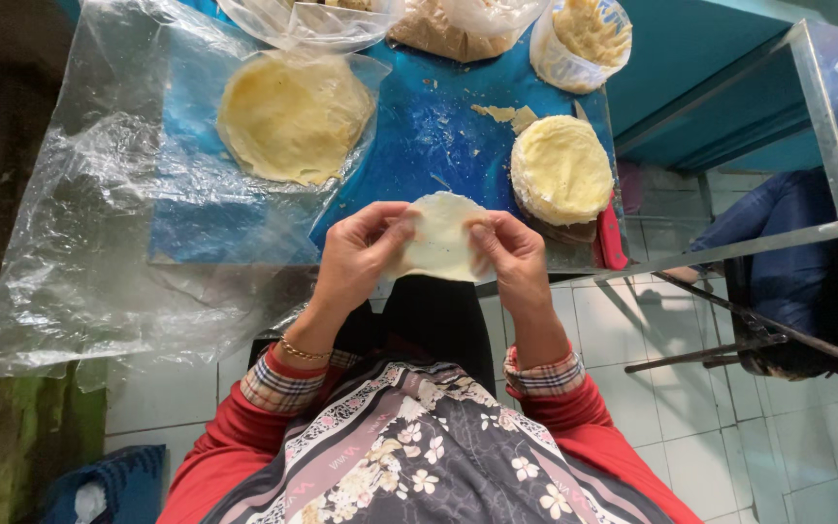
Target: The person sits at a work table and lines round baking molds with thin pastry sheets, pressing the dough into each mold and pinching off the overhanging edges by hand. They stack the lined molds on the table and use a knife to trim excess dough from a mold.
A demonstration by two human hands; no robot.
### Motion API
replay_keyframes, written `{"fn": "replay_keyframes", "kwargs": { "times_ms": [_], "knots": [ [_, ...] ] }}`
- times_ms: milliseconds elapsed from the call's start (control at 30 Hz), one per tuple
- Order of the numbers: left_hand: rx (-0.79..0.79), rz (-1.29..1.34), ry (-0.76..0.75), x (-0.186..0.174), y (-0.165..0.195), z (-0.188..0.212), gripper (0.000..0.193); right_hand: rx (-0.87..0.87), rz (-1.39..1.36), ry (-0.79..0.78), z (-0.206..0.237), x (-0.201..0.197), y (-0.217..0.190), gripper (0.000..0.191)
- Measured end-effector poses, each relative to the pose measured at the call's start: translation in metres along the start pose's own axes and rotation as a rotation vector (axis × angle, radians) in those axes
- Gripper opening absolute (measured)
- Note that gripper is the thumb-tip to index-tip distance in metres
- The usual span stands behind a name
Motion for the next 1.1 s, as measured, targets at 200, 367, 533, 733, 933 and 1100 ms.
{"fn": "replay_keyframes", "kwargs": {
  "times_ms": [200,367,533,733,933,1100],
  "knots": [
    [0.327,-0.283,-0.053,0.048,0.012,-0.029,0.014,-0.167,0.242,0.305,-0.009,-0.038,-0.038,0.009],
    [0.497,-0.384,-0.043,0.119,-0.003,-0.093,0.011,-0.388,0.382,0.354,-0.048,-0.104,-0.075,0.017],
    [0.409,-0.397,-0.086,0.148,-0.036,-0.168,0.01,-0.317,0.491,0.366,-0.106,-0.146,-0.067,0.016],
    [0.315,-0.493,-0.12,0.155,-0.066,-0.191,0.008,-0.275,0.563,0.415,-0.123,-0.161,-0.039,0.014],
    [0.313,-0.537,-0.102,0.158,-0.078,-0.193,0.008,-0.361,0.806,0.528,-0.124,-0.16,-0.036,0.014],
    [0.335,-0.568,-0.109,0.156,-0.084,-0.194,0.009,-0.443,0.85,0.51,-0.122,-0.159,-0.032,0.013]
  ]
}}
Point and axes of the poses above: each hand's wrist, its own z-axis away from the middle knuckle, its own x-axis out of the palm, y = z × x, the point moved 1 cm from there along -z, towards the middle knuckle, and after that the axes turned 5 degrees about x, right-handed, at the moved point
